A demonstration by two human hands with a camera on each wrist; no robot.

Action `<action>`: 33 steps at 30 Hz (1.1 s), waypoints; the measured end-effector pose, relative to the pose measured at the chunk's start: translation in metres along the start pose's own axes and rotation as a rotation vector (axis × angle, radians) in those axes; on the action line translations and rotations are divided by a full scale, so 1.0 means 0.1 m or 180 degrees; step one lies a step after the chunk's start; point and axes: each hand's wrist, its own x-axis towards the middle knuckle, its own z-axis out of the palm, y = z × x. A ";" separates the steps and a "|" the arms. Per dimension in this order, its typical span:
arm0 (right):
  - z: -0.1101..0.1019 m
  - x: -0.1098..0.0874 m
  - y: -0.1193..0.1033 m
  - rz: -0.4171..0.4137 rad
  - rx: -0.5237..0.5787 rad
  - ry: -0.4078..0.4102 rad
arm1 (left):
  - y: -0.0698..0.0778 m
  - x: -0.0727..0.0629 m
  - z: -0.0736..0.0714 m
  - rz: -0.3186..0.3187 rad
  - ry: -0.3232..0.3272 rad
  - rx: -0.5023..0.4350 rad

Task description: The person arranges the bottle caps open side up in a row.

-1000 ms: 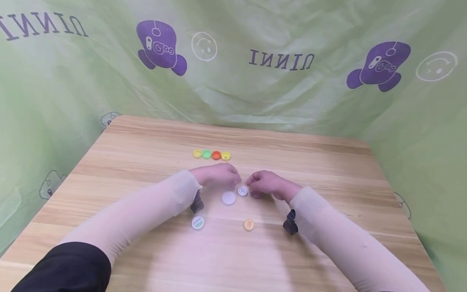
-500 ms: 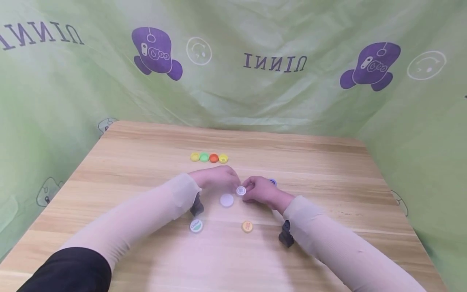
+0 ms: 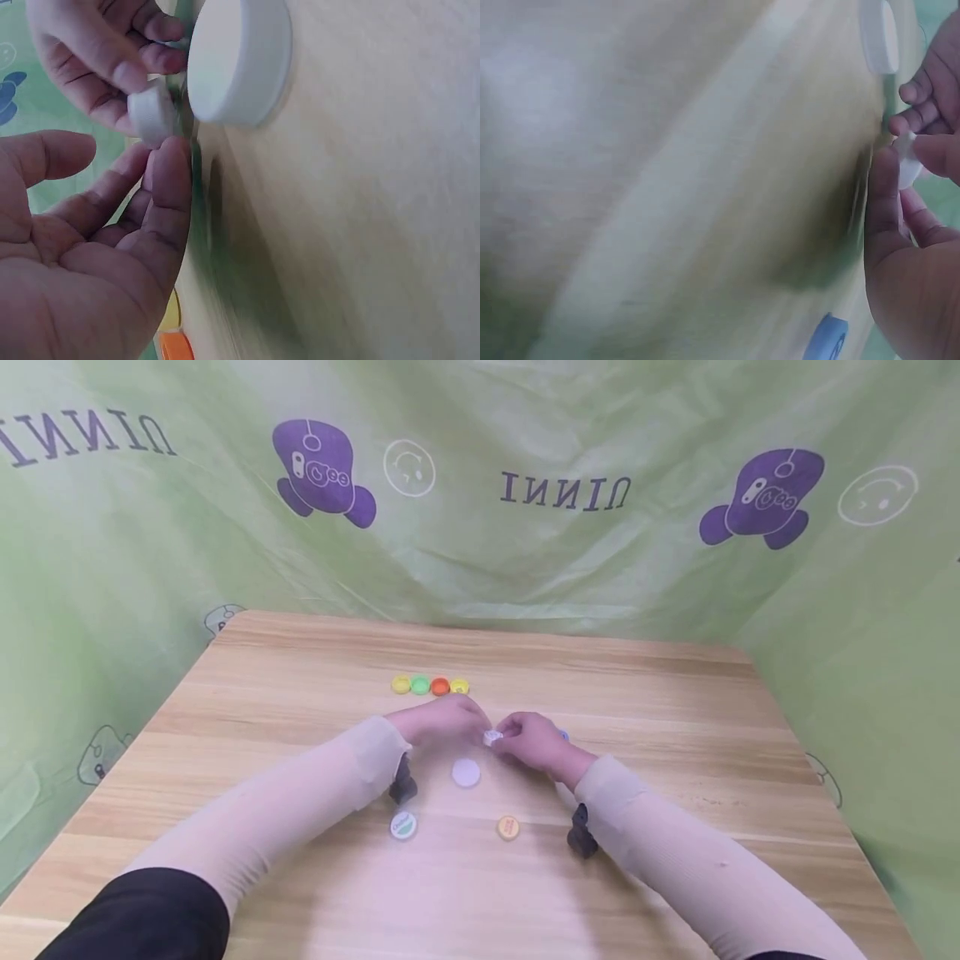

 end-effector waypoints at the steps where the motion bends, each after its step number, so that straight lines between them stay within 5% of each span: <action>1: 0.00 0.02 -0.01 0.0010 0.0065 0.0002 | 0.00 0.00 -0.01 -0.0016 0.0042 -0.0037; 24: -0.04 0.20 -0.33 -0.0058 0.0085 0.0315 | 0.04 0.02 -0.17 0.0167 0.0742 -0.0809; 33: -0.03 0.28 -0.39 0.0077 0.0757 0.0419 | 0.08 0.03 -0.07 0.0189 0.0849 -0.0849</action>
